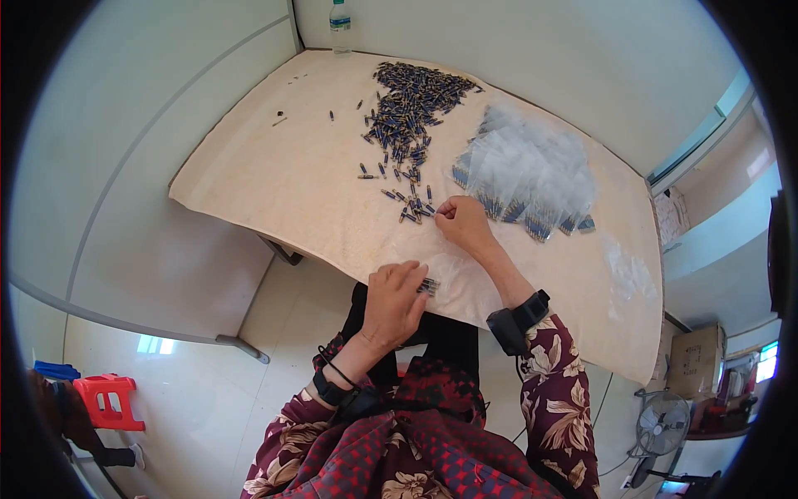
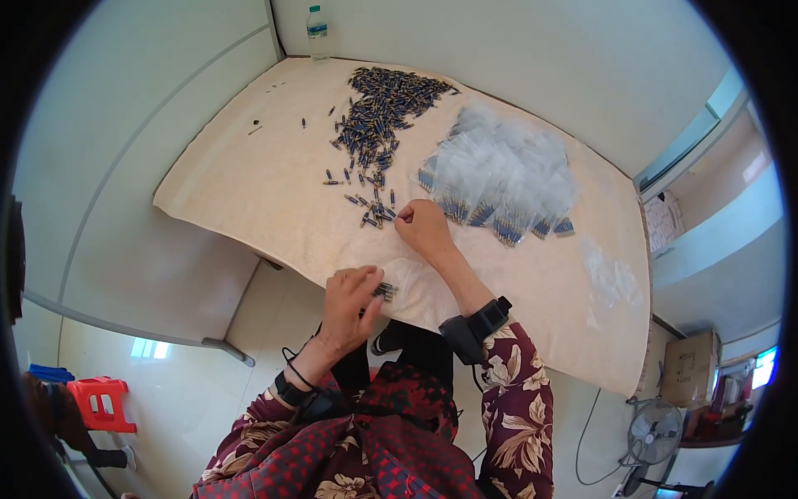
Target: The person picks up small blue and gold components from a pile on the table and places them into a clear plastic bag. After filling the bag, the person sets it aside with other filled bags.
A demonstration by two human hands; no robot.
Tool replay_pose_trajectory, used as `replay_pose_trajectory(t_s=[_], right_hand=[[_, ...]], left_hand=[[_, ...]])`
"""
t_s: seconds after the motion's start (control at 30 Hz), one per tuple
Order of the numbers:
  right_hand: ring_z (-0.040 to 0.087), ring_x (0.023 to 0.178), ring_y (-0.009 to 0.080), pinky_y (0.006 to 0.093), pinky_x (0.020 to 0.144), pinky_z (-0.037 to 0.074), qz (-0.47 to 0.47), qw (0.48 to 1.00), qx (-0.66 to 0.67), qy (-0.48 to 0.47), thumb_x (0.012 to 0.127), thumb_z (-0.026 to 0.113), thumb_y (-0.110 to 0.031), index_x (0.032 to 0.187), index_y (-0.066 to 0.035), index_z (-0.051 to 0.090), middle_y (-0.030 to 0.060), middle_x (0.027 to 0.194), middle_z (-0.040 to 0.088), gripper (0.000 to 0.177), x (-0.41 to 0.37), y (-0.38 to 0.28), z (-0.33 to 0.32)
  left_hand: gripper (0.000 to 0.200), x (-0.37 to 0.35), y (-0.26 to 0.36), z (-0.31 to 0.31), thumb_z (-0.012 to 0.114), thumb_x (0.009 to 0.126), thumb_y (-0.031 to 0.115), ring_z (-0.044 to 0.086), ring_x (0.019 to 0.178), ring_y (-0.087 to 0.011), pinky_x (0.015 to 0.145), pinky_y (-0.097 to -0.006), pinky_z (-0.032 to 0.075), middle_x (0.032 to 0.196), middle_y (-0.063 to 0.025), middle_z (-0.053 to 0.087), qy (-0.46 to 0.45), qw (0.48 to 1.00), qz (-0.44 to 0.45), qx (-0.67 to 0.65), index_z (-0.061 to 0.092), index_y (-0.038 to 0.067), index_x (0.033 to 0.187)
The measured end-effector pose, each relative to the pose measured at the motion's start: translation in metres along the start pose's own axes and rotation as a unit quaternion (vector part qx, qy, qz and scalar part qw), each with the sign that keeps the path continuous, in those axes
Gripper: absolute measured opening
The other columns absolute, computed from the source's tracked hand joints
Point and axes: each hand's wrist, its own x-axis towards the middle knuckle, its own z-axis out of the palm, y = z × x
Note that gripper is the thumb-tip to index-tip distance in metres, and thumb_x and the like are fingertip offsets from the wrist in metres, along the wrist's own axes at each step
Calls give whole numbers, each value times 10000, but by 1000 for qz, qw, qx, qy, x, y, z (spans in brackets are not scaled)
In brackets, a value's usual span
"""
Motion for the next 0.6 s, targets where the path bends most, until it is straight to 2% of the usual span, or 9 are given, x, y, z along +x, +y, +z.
replay_pose_trajectory(t_s=[0.07, 0.23, 0.33, 0.37, 0.47, 0.6], right_hand=[[616, 546, 144, 277, 543, 501, 48, 998, 32, -25, 758, 658, -105, 816, 19, 674, 91, 659, 658, 138, -1, -1, -3], [624, 558, 161, 303, 548, 500, 78, 988, 133, 21, 731, 671, -116, 730, 15, 659, 95, 642, 655, 132, -7, -1, -8], [601, 548, 108, 253, 510, 482, 100, 975, 192, 51, 758, 662, -108, 776, 11, 650, 64, 652, 645, 121, -12, -3, -18], [601, 548, 108, 253, 510, 482, 100, 975, 192, 55, 758, 662, -108, 776, 11, 650, 64, 652, 645, 121, -15, -5, -24], [561, 533, 69, 199, 435, 422, 151, 948, 281, 10, 824, 649, -122, 859, 8, 624, 25, 688, 613, 137, -29, -7, -42], [523, 525, 53, 189, 417, 389, 172, 909, 381, 1, 838, 649, -120, 865, -7, 616, 2, 666, 583, 120, -50, -7, -55]], left_hand=[[362, 20, -11, -2, 656, 736, 73, 514, 995, -319, 831, -415, 401, 1092, -123, 582, 33, 999, -8, -14, 618, 37, 1094], [280, 87, -38, 10, 673, 723, 28, 519, 933, -327, 794, -373, 443, 977, -131, 589, 78, 997, -12, 12, 672, 42, 1003], [170, 108, -53, 28, 698, 709, 49, 519, 894, -307, 780, -378, 442, 909, -109, 574, -11, 997, -1, 73, 691, 52, 879], [170, 110, -54, 31, 698, 709, 49, 519, 894, -307, 780, -378, 442, 909, -109, 574, -12, 997, 4, 72, 691, 52, 879], [96, 114, -58, 33, 716, 692, 60, 513, 886, -298, 779, -385, 439, 870, -90, 558, -60, 994, 30, 89, 681, 58, 781], [95, 115, -55, 33, 706, 701, 40, 524, 864, -297, 733, -361, 454, 845, -97, 541, -38, 994, 55, 90, 663, 64, 782]])
